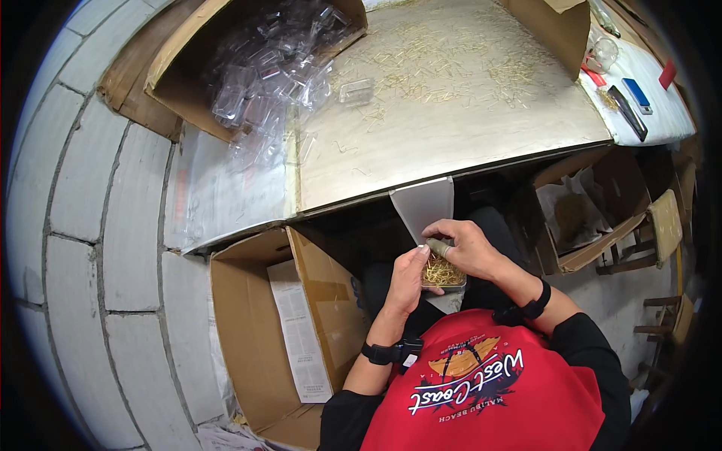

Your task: The person gathers small yellowish items from a table surface and places them into small clear plastic containers. They handle the items by hand, picking them up from the table and filling the containers one by one. The filled containers are then placed into a cardboard box.

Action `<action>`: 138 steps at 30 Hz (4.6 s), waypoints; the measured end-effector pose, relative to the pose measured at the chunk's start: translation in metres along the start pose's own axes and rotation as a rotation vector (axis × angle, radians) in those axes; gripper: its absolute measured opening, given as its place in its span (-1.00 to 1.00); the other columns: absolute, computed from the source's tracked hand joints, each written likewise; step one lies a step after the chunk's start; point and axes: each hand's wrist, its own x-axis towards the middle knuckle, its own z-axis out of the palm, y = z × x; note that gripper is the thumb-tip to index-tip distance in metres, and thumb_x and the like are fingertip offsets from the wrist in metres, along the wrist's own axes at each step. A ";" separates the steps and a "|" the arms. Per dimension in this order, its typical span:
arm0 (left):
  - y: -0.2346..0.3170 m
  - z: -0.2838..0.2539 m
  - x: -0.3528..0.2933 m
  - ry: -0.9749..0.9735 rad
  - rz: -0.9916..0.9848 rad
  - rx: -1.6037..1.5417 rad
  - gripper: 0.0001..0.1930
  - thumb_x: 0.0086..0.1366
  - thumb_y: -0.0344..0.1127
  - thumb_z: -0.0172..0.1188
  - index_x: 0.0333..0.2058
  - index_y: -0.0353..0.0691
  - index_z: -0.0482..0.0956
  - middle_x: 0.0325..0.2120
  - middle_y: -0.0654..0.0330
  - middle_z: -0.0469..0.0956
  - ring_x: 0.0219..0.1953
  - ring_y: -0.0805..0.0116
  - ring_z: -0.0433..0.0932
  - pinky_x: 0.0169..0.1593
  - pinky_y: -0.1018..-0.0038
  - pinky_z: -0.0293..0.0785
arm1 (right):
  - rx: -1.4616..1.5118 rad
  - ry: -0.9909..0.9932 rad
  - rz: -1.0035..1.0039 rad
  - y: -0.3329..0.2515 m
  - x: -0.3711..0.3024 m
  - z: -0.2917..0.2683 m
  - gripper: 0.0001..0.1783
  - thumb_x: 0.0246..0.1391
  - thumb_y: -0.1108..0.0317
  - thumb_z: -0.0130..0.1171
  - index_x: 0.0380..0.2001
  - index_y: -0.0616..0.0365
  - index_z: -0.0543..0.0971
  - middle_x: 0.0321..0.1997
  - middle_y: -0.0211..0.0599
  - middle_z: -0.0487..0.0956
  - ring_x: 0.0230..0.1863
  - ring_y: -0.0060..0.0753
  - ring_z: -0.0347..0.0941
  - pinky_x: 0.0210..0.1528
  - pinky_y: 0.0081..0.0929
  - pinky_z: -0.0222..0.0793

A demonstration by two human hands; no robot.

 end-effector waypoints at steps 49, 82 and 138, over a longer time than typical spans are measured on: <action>-0.007 0.001 0.009 0.248 0.111 -0.061 -0.79 0.29 -0.31 0.09 -0.18 -0.32 0.45 -0.43 0.16 0.55 -0.52 0.45 0.58 -0.63 0.56 0.56 | -0.495 -0.029 -0.294 -0.005 -0.014 -0.015 -0.68 -0.14 0.53 0.14 -0.21 0.14 0.54 -0.06 -0.22 0.49 -0.03 -0.11 0.42 -0.03 -0.28 0.34; -0.010 -0.002 0.004 0.194 0.107 -0.069 -0.75 0.35 -0.25 -0.01 -0.15 -0.33 0.43 -0.37 0.12 0.56 -0.46 0.42 0.60 -0.57 0.55 0.59 | -0.341 0.174 -0.220 -0.003 -0.017 -0.014 -0.75 -0.19 0.54 0.15 -0.32 0.18 0.54 -0.30 -0.25 0.49 -0.27 -0.12 0.46 -0.25 -0.29 0.42; -0.016 -0.012 0.010 0.359 0.156 -0.169 -0.83 0.24 -0.36 0.15 -0.21 -0.25 0.48 -0.43 0.22 0.55 -0.52 0.49 0.57 -0.64 0.56 0.53 | -0.356 0.013 -0.174 0.008 -0.021 -0.017 -0.75 -0.09 0.53 0.19 -0.25 0.23 0.51 -0.36 -0.12 0.54 -0.32 -0.08 0.51 -0.32 -0.35 0.41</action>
